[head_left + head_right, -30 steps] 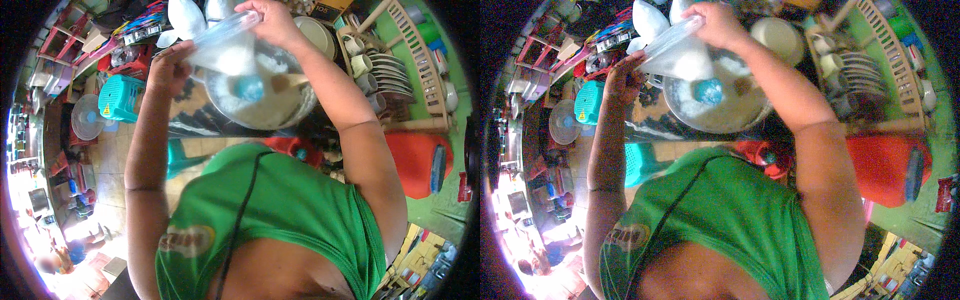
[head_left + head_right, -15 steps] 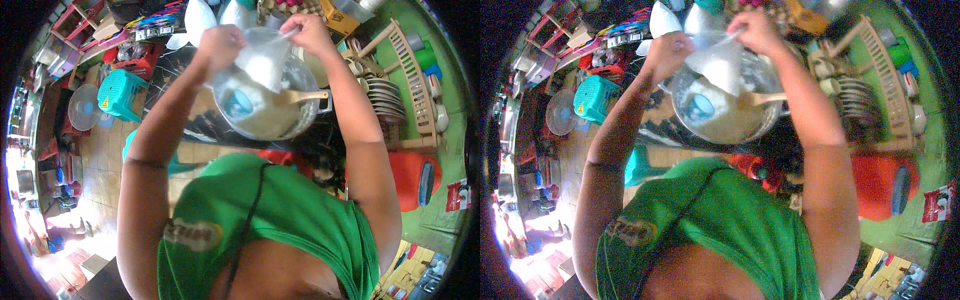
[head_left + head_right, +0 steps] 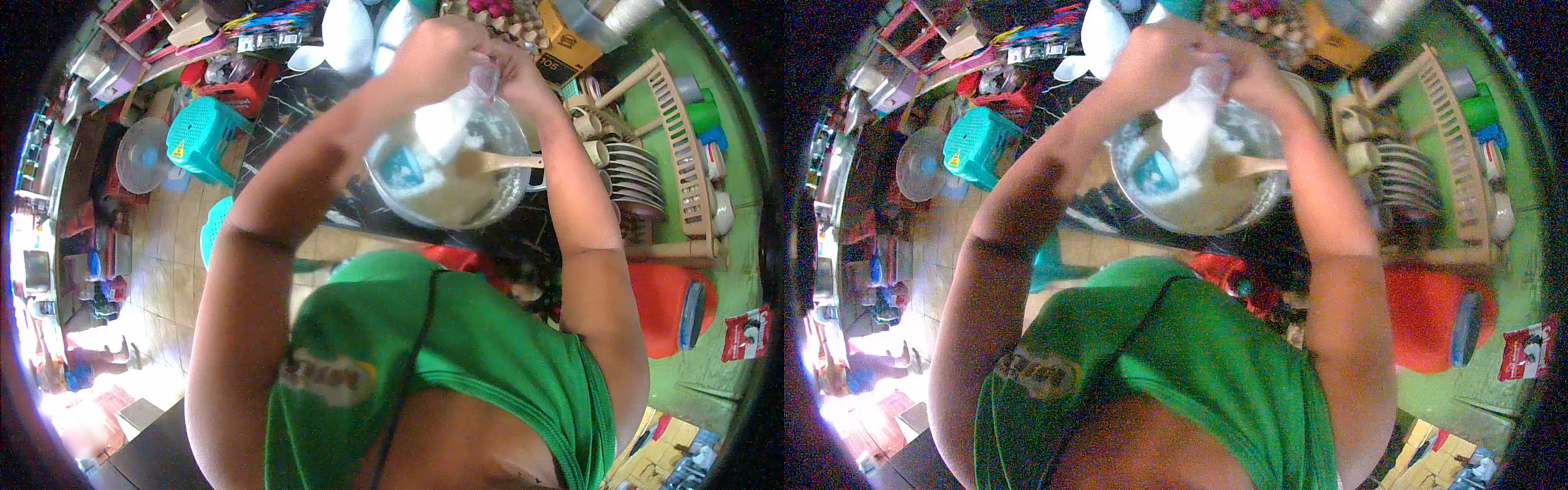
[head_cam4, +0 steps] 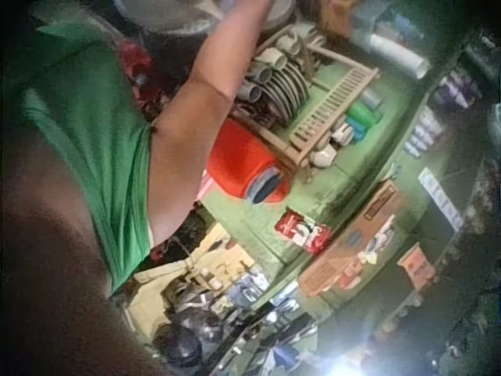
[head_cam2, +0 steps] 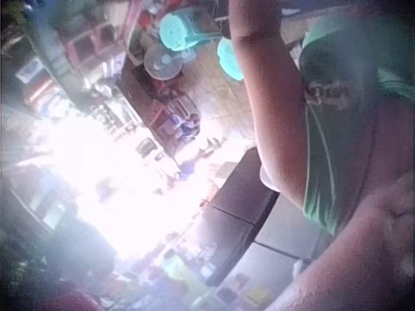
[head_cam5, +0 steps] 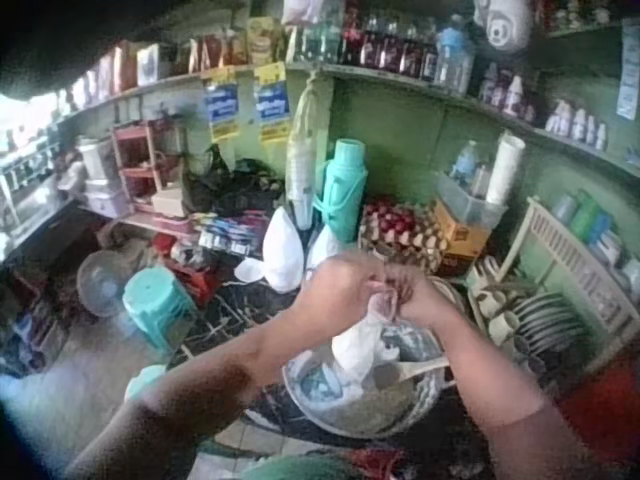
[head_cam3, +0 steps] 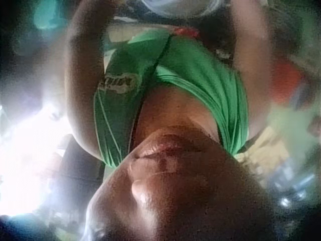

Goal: The person scoops cooked white rice from a large metal bowl into small plastic bags using a green plastic scoop. They then tie the bags closed and place them on the table.

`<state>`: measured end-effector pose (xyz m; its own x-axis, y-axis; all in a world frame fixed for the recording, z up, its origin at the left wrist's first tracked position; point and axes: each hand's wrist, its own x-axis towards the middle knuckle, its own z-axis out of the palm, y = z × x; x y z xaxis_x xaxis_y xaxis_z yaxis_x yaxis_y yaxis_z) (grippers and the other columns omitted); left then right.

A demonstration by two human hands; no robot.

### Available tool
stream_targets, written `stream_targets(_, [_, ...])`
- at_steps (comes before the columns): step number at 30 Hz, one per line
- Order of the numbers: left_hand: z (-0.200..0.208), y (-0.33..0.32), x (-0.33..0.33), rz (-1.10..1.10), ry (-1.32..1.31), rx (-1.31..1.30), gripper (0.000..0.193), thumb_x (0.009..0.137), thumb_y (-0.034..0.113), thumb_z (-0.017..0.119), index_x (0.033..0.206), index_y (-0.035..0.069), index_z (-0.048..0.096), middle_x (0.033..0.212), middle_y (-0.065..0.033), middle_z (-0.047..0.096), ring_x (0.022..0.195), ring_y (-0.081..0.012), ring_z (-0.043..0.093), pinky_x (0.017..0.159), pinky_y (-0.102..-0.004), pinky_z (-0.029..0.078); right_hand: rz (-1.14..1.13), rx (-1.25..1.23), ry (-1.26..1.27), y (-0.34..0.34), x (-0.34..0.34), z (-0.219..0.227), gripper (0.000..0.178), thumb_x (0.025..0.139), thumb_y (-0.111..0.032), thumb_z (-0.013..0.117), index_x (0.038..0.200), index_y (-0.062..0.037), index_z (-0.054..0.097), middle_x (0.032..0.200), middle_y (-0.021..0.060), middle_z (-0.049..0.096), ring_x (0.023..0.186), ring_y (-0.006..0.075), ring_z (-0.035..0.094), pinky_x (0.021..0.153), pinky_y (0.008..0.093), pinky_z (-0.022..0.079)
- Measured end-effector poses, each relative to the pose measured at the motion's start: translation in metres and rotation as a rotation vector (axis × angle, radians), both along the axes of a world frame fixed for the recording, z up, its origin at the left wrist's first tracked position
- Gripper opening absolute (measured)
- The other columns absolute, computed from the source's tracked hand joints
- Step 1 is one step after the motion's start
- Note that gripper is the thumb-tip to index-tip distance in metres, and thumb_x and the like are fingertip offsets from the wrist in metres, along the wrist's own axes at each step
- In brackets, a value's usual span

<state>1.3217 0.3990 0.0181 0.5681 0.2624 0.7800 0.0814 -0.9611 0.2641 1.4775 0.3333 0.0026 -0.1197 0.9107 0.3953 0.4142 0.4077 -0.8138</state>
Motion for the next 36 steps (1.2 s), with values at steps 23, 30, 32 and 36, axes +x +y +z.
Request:
stream_targets(23, [-0.041, 0.053, -0.134, 0.527, -0.024, -0.043, 0.027, 0.062, 0.020, 0.074, 0.088, 0.013, 0.067, 0.100, -0.0132, 0.055, 0.097, -0.0277, 0.052, 0.083, -0.0371, 0.044, -0.272, 0.095, -0.777, -0.018, 0.015, 0.000, 0.022, 0.061, 0.005, 0.055, 0.081, -0.0028, 0.063, 0.078, 0.0102, 0.062, 0.077, 0.0262, 0.060, 0.073, 0.0326, 0.046])
stream_targets(30, [-0.037, 0.014, -0.107, 0.318, 0.042, -0.103, 0.032, 0.062, 0.020, 0.074, 0.091, 0.008, 0.066, 0.107, -0.0153, 0.056, 0.099, -0.0306, 0.054, 0.084, -0.0375, 0.044, -0.366, 0.180, -0.647, -0.019, 0.015, 0.021, 0.020, 0.064, 0.005, 0.057, 0.081, -0.0030, 0.065, 0.077, 0.0098, 0.062, 0.076, 0.0210, 0.060, 0.071, 0.0289, 0.047])
stream_targets(32, [-0.042, 0.008, -0.100, 0.227, 0.127, -0.067, 0.036, 0.063, 0.022, 0.074, 0.096, 0.010, 0.065, 0.111, -0.0172, 0.054, 0.102, -0.0326, 0.052, 0.086, -0.0398, 0.042, -0.430, 0.349, -0.539, -0.018, 0.010, 0.025, 0.020, 0.063, 0.005, 0.057, 0.080, -0.0031, 0.065, 0.079, 0.0093, 0.062, 0.077, 0.0211, 0.060, 0.071, 0.0291, 0.047])
stream_targets(36, [-0.046, -0.011, -0.084, 0.177, 0.335, -0.127, 0.069, 0.056, 0.031, 0.077, 0.119, 0.017, 0.053, 0.131, -0.0162, 0.039, 0.114, -0.0337, 0.043, 0.095, -0.0453, 0.035, -0.192, 0.320, -0.732, -0.018, 0.000, -0.003, 0.020, 0.063, 0.005, 0.056, 0.080, -0.0024, 0.064, 0.080, 0.0107, 0.060, 0.076, 0.0261, 0.059, 0.070, 0.0314, 0.047])
